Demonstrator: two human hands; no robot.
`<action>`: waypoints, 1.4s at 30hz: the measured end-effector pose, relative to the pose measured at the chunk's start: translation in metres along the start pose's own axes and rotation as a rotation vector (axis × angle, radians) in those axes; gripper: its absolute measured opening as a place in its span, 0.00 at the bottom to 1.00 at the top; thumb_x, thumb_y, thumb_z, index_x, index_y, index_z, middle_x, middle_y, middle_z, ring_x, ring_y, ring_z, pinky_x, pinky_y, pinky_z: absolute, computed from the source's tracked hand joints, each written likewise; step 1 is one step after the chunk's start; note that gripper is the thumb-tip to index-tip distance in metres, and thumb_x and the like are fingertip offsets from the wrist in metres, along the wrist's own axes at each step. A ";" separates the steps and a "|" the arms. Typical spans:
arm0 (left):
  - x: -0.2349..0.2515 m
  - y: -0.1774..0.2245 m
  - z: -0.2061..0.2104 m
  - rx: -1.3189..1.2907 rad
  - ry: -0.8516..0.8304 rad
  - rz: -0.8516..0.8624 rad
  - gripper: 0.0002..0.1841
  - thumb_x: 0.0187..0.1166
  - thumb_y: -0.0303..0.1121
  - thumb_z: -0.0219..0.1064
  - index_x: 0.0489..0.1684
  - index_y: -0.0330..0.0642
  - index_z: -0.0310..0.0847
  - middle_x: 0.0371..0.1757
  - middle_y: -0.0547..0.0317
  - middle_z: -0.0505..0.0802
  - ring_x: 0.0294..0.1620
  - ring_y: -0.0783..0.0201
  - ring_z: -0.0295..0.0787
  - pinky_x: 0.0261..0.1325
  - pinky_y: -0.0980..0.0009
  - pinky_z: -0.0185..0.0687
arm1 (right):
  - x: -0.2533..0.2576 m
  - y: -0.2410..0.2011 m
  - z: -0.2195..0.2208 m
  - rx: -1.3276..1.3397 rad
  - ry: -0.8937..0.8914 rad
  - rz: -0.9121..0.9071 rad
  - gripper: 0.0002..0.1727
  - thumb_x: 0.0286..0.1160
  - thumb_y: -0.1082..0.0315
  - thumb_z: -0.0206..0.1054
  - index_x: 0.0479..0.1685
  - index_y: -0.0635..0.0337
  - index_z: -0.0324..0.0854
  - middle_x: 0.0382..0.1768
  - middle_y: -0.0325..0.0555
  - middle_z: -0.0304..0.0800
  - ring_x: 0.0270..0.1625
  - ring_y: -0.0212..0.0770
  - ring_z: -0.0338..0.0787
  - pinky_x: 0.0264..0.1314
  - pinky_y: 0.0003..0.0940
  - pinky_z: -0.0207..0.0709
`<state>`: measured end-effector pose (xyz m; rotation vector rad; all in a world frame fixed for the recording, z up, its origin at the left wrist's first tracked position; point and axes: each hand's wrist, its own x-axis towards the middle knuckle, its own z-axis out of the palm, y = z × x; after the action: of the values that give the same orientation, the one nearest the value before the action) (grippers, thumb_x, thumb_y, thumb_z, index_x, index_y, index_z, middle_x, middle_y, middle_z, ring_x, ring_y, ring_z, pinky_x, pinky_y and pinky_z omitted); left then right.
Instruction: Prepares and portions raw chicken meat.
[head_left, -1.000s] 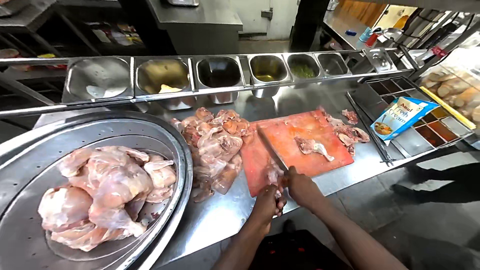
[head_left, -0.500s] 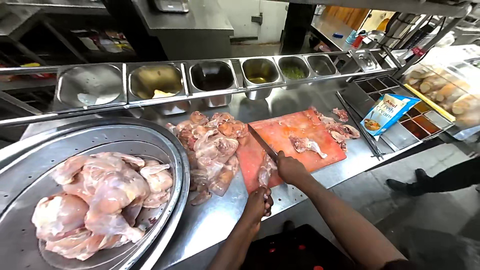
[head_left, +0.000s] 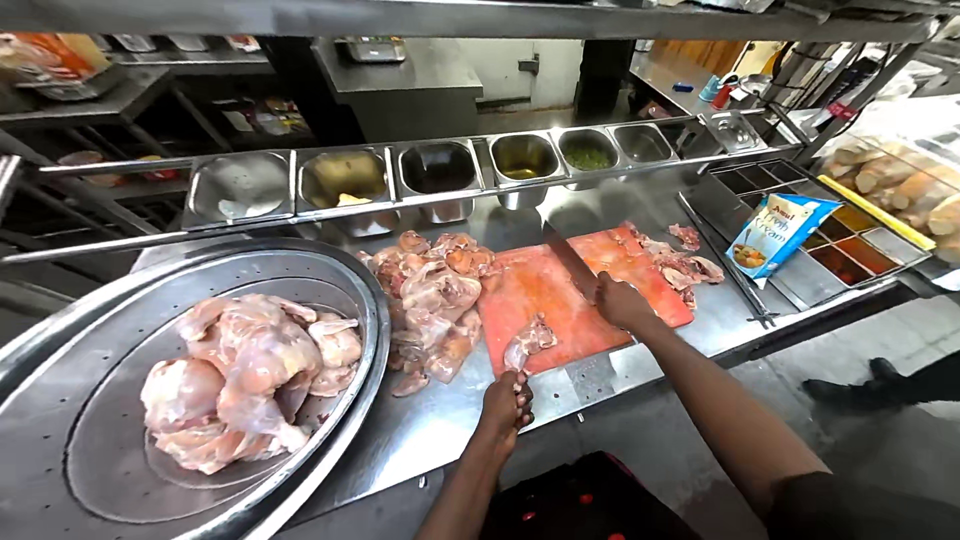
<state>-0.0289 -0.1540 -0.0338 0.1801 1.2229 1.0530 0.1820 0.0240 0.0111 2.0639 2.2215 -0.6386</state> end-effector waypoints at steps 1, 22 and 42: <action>0.001 -0.001 0.003 -0.002 -0.005 0.005 0.19 0.97 0.38 0.40 0.35 0.43 0.71 0.12 0.68 0.68 0.07 0.73 0.60 0.11 0.79 0.61 | -0.005 -0.002 0.000 0.054 0.029 -0.009 0.20 0.90 0.57 0.53 0.72 0.56 0.72 0.47 0.64 0.90 0.53 0.67 0.92 0.50 0.68 0.83; 0.009 -0.007 0.011 0.226 -0.097 -0.037 0.22 0.98 0.42 0.38 0.36 0.43 0.72 0.14 0.69 0.71 0.11 0.73 0.63 0.14 0.79 0.63 | -0.133 -0.034 0.045 0.167 0.006 -0.115 0.21 0.92 0.56 0.48 0.73 0.55 0.72 0.32 0.52 0.90 0.40 0.58 0.94 0.45 0.57 0.85; 0.016 -0.007 0.002 0.196 -0.060 -0.023 0.22 0.98 0.42 0.39 0.34 0.43 0.71 0.13 0.68 0.69 0.10 0.73 0.62 0.14 0.78 0.61 | -0.090 -0.066 0.043 -0.132 -0.334 0.011 0.17 0.89 0.62 0.52 0.70 0.57 0.66 0.45 0.58 0.88 0.52 0.61 0.93 0.52 0.60 0.85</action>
<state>-0.0238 -0.1452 -0.0484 0.3462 1.2707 0.9012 0.1185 -0.0772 0.0167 1.7568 2.0048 -0.7501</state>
